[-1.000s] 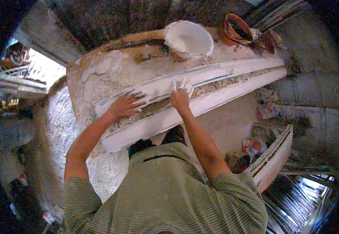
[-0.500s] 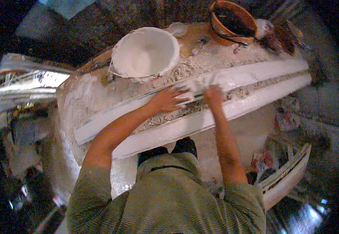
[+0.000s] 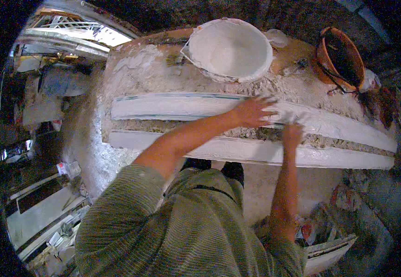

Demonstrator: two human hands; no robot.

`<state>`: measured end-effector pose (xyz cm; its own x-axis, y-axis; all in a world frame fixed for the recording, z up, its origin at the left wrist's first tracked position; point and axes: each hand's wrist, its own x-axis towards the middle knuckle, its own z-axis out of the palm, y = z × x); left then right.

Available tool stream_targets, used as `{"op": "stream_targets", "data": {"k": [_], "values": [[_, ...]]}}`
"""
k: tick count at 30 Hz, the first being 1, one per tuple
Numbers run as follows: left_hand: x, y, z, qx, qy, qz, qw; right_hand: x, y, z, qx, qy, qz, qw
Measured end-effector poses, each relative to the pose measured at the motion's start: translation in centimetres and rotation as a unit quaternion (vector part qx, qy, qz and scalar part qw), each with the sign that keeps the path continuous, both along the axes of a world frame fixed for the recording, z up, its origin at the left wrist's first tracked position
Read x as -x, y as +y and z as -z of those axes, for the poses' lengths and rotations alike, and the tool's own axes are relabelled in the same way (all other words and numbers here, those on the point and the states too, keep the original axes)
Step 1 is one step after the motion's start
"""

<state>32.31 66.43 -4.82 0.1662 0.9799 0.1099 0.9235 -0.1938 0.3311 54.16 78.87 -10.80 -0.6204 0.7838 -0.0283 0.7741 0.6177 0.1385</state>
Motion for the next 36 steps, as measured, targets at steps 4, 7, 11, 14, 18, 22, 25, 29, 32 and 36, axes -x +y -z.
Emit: {"op": "stream_targets", "data": {"k": [4,7,11,14,18,22,25,29,32,36], "values": [[6.9,-11.5,-2.7,0.106,0.081,-0.014,0.991,7.2,-9.9,-1.8,0.192,-0.032,0.022,0.981],[11.0,-20.2,-5.7,0.167,0.072,-0.068,0.981,12.5,-18.0,-4.5,0.249,0.041,-0.051,0.966],[14.7,-28.1,-6.9,0.199,0.106,-0.128,0.966,18.4,-24.8,-8.2,0.357,0.116,-0.12,0.919],[16.3,-30.7,-6.4,0.162,0.034,-0.176,0.97,22.0,-25.4,-9.3,0.245,0.07,-0.187,0.949],[16.5,-29.9,-5.7,0.147,-0.046,-0.199,0.968,22.1,-20.7,-7.2,0.137,0.09,-0.094,0.982],[16.0,-26.9,-6.2,0.124,-0.06,-0.145,0.98,14.2,-8.8,-2.6,0.02,0.048,-0.11,0.993],[15.8,-24.2,-6.4,0.188,-0.015,-0.078,0.979,6.2,3.5,0.2,0.034,-0.008,-0.082,0.996],[15.6,-19.6,-5.7,0.219,-0.028,0.02,0.975,-2.7,15.6,0.3,0.095,0.065,0.02,0.993],[13.9,-15.5,-4.9,0.226,0.006,0.081,0.971,-5.5,16.7,-2.0,0.079,0.157,0.118,0.977],[9.7,-8.9,-4.8,0.239,0.015,0.11,0.965,-1.5,8.0,-5.4,0.087,0.073,0.076,0.991]]}}
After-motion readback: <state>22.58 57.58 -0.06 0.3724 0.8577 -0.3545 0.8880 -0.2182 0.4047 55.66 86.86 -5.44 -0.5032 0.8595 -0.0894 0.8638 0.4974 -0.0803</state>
